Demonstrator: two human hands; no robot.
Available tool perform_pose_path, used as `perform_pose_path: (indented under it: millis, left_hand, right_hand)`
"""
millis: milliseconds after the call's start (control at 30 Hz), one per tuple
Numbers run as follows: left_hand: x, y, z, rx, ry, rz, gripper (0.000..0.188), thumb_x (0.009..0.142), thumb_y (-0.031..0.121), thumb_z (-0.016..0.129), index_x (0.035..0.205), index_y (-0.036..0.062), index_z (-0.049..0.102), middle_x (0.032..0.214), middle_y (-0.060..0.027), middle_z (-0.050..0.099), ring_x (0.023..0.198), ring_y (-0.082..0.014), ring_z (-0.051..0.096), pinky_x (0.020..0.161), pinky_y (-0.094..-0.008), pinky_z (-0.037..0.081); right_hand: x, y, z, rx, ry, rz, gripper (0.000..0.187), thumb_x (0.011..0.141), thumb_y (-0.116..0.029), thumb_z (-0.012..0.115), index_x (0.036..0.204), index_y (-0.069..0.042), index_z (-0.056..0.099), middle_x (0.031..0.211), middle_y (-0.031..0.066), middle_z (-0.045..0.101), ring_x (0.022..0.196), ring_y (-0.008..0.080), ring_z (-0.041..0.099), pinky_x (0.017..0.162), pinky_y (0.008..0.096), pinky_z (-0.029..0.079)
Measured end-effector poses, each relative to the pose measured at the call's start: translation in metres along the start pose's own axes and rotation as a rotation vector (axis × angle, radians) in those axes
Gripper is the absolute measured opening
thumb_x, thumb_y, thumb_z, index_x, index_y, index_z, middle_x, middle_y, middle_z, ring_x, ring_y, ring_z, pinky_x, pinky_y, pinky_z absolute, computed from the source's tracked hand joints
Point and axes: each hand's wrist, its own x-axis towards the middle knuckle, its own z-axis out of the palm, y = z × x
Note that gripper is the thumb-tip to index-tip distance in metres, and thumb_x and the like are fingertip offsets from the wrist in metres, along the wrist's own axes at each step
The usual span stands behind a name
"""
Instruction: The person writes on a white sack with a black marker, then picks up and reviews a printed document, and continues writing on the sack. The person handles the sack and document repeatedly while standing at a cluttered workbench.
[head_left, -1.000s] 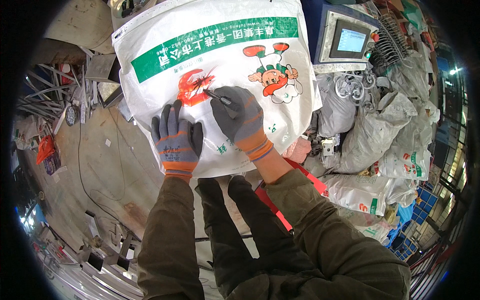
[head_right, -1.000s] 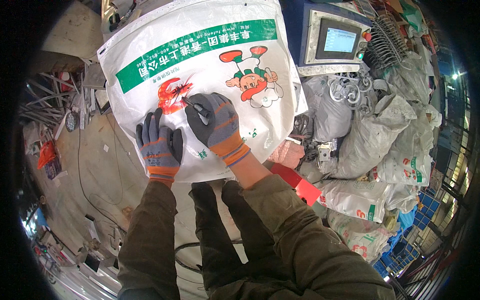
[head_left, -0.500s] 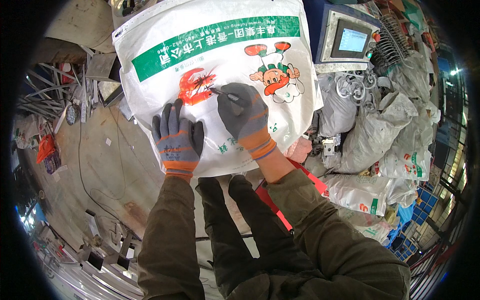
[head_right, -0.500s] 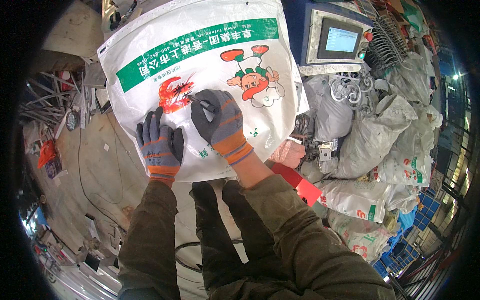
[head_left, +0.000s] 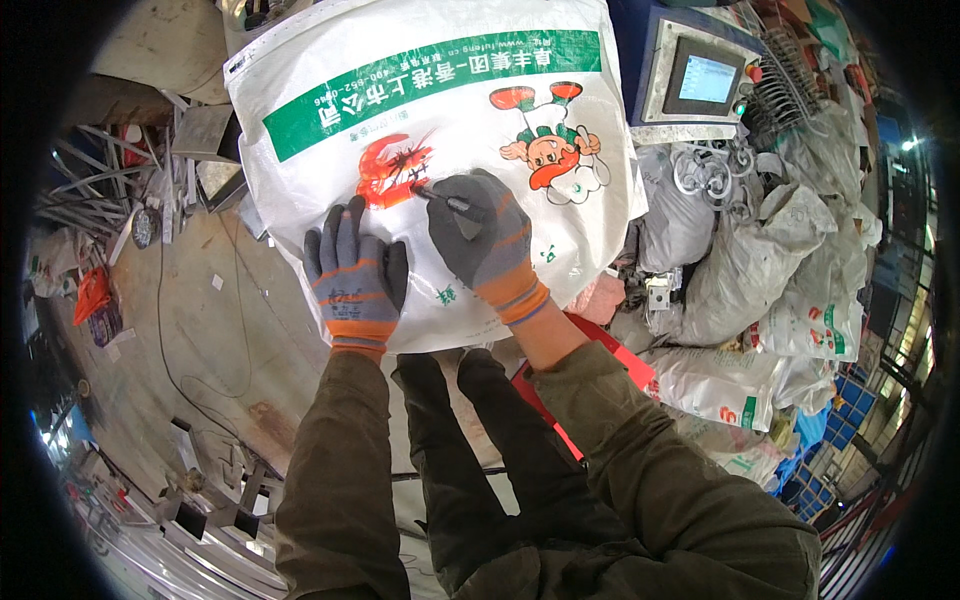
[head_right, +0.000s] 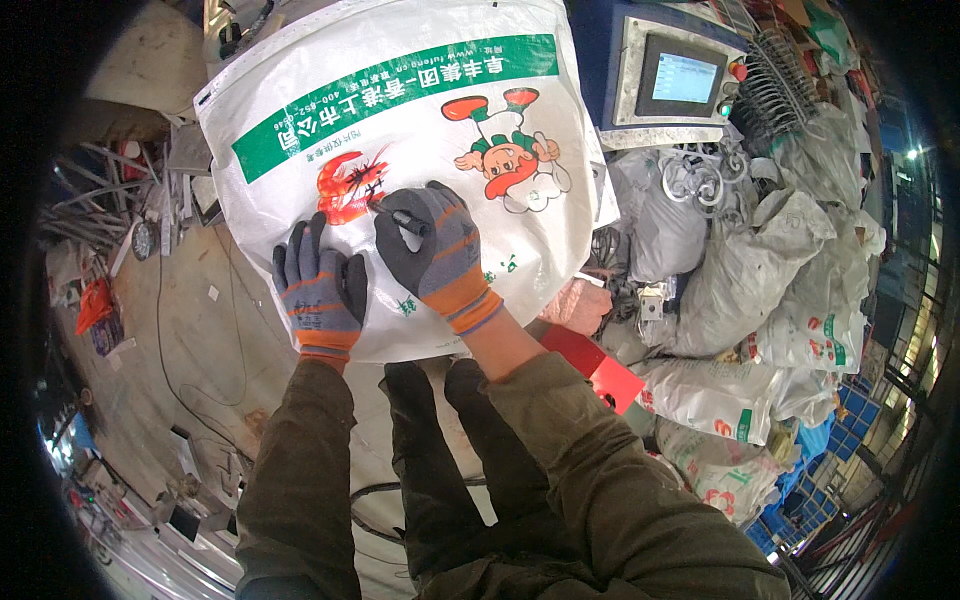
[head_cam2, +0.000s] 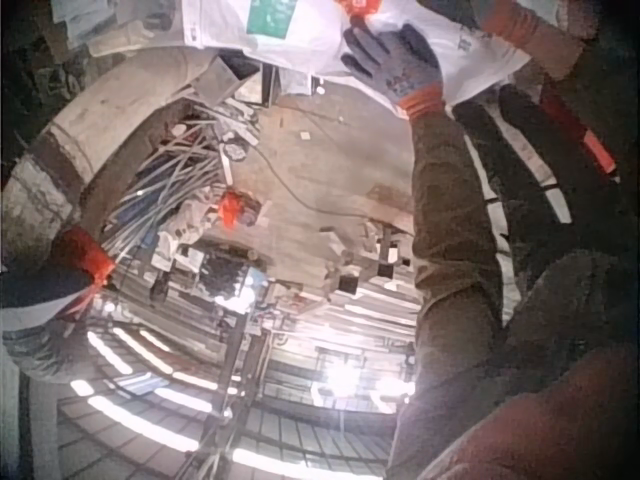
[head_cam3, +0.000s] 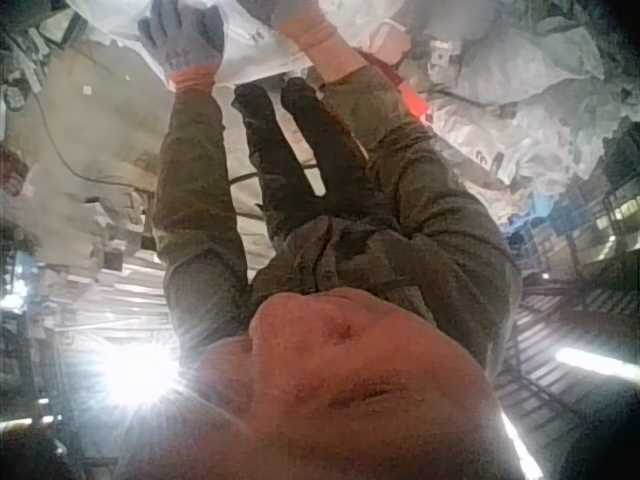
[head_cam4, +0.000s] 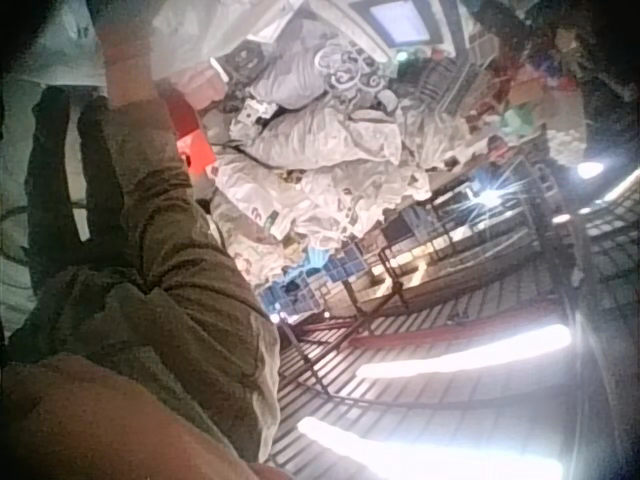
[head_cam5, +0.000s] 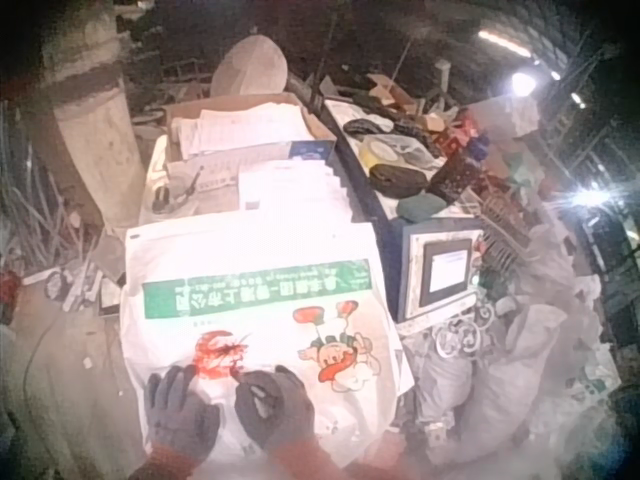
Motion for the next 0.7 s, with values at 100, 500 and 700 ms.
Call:
perform_pose_path:
  millis: [100,500,700]
  left_hand:
    - [0.0003,-0.0007,-0.0014,0.0,-0.004,-0.001,0.03,0.103,0.037,0.075,0.099,0.0069,0.074,0.169,-0.0142,0.059,0.158,-0.0398,0.05,0.132,-0.0654,0.031]
    - [0.0002,0.0004,-0.0008,-0.007,0.008,0.003,0.028,0.102,0.035,0.076,0.097,0.0074,0.074,0.168,-0.0144,0.06,0.157,-0.0401,0.051,0.132,-0.0654,0.031]
    - [0.001,0.0016,-0.003,0.007,-0.01,-0.002,0.029,0.104,0.035,0.074,0.099,0.0064,0.074,0.167,-0.0153,0.06,0.157,-0.0414,0.051,0.132,-0.0645,0.031]
  right_hand:
    - [-0.0034,-0.001,0.0007,0.008,0.036,0.112,0.015,0.094,-0.014,0.082,0.108,-0.009,0.078,0.101,0.0129,0.078,0.095,0.0401,0.074,0.094,0.0499,0.059]
    - [-0.0053,0.0003,-0.0033,-0.007,0.009,0.058,0.017,0.094,-0.013,0.082,0.109,-0.008,0.075,0.102,0.0146,0.078,0.093,0.042,0.072,0.09,0.0501,0.058]
    - [-0.0026,0.0038,-0.0013,-0.044,0.119,0.061,0.016,0.094,-0.011,0.082,0.109,-0.007,0.075,0.102,0.0153,0.077,0.092,0.0407,0.072,0.085,0.0491,0.058]
